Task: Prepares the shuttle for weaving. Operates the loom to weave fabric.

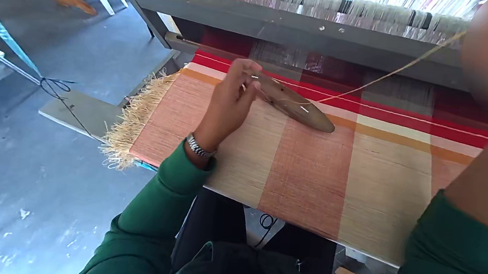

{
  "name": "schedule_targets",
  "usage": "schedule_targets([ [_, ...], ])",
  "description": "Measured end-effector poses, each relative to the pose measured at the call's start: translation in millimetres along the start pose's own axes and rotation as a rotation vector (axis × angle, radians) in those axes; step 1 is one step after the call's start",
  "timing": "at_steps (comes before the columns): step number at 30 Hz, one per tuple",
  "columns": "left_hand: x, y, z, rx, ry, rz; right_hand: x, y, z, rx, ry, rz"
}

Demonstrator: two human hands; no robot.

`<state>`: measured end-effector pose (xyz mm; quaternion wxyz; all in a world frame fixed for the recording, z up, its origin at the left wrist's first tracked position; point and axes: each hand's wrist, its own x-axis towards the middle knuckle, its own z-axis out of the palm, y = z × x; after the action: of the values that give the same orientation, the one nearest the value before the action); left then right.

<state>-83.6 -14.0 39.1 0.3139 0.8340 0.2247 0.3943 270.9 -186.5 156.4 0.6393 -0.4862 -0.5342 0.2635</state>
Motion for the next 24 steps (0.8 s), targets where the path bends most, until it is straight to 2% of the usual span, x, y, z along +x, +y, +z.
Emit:
schedule_targets([
  [2,-7.9,15.0,-21.3,-0.061,0.059,0.001,-1.0,-4.6,62.2,-0.19,0.012,0.104],
  [4,-23.3,34.7,-46.6,-0.054,0.123,0.005,-2.0,0.2,106.5,-0.395,-0.067,0.14],
  [6,-37.6,50.0,-76.9,-0.045,0.228,0.045,-3.2,11.2,134.8,-0.592,-0.175,0.094],
  [8,-66.5,62.2,-106.0,-0.081,0.339,0.012,-4.8,27.2,153.4,-0.715,-0.26,0.037],
  [12,-123.2,51.7,-166.0,-0.062,0.594,0.053,-10.4,62.3,179.9,-0.864,-0.349,0.036],
  [15,-175.6,33.2,-197.7,0.003,0.7,0.061,-14.8,86.3,193.0,-1.036,-0.368,0.012],
  [18,-189.7,41.4,-205.8,0.002,0.763,0.011,-16.4,97.2,202.0,-1.166,-0.345,-0.108],
  [21,-195.0,47.1,-206.3,0.038,0.735,-0.023,-14.7,109.0,207.3,-1.233,-0.332,-0.245],
  [24,-197.5,49.6,-206.4,0.092,0.747,-0.038,-12.6,114.1,200.2,-1.216,-0.342,-0.233],
])
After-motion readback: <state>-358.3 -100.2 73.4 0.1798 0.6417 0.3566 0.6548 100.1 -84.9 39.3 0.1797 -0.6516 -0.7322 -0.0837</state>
